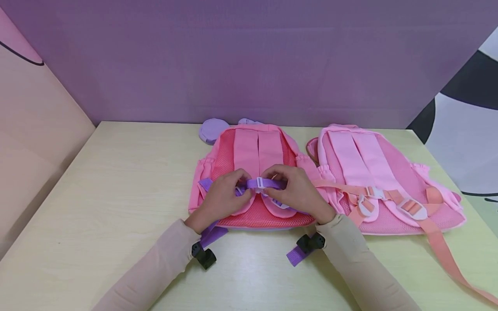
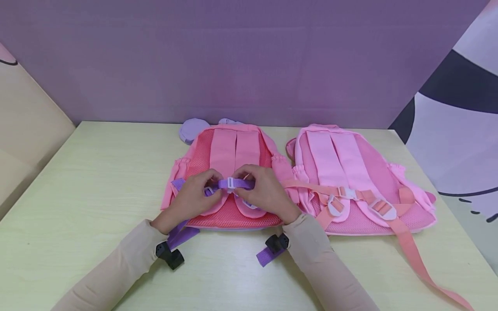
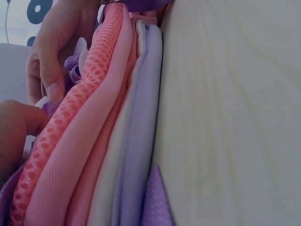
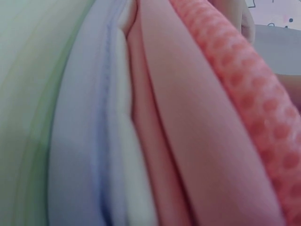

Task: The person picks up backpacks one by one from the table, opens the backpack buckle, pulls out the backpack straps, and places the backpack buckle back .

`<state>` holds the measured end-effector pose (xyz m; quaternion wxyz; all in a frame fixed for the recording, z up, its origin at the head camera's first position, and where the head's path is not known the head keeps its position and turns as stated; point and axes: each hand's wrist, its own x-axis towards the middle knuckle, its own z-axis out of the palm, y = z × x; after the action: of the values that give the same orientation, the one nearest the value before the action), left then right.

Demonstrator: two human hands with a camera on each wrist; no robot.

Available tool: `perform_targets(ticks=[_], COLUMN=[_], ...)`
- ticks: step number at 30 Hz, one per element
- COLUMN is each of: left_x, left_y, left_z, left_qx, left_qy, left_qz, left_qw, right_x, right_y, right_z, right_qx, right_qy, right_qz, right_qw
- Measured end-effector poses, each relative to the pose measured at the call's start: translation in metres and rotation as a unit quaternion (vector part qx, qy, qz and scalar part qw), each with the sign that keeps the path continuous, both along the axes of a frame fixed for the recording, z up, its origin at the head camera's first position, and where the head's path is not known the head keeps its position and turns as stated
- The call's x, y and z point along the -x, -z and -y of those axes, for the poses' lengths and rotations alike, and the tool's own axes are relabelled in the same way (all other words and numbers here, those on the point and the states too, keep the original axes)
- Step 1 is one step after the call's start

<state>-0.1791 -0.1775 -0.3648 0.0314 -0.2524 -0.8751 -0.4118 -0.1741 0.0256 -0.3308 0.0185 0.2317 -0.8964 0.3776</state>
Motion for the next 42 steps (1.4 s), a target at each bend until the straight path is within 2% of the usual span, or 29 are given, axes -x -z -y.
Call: perform_targets(ticks=[3, 8, 15, 26, 42], left_x=[0.0007, 0.0021, 0.0017, 0.0008, -0.0017], left_y=[0.0010, 0.0033, 0.0042, 0.0035, -0.0006], left_z=[0.0007, 0.0018, 0.0014, 0.0009, -0.0007], left_qx=[-0.002, 0.005, 0.007, 0.022, 0.029], left_qy=[0.009, 0.028, 0.026, 0.020, -0.001], left_qz=[-0.010, -0.054, -0.082, -0.083, -0.037], left_qw=[0.9999, 0.9981, 0.9963, 0.9961, 0.9989], right_x=[-0.0005, -0.0007, -0.0001, 0.0000, 0.0006], right_y=[-0.0003, -0.0007, 0.0001, 0.0001, -0.0013], right_z=[0.0002, -0.0002, -0.0009, -0.0002, -0.0019], right_qx=[-0.001, 0.000, 0.000, -0.002, 0.003], right_qy=[0.002, 0.001, 0.003, 0.005, 0.003], right_qz=[0.002, 0.001, -0.003, 0.001, -0.002], right_qw=[1.0000, 1.0000, 1.0000, 1.0000, 1.0000])
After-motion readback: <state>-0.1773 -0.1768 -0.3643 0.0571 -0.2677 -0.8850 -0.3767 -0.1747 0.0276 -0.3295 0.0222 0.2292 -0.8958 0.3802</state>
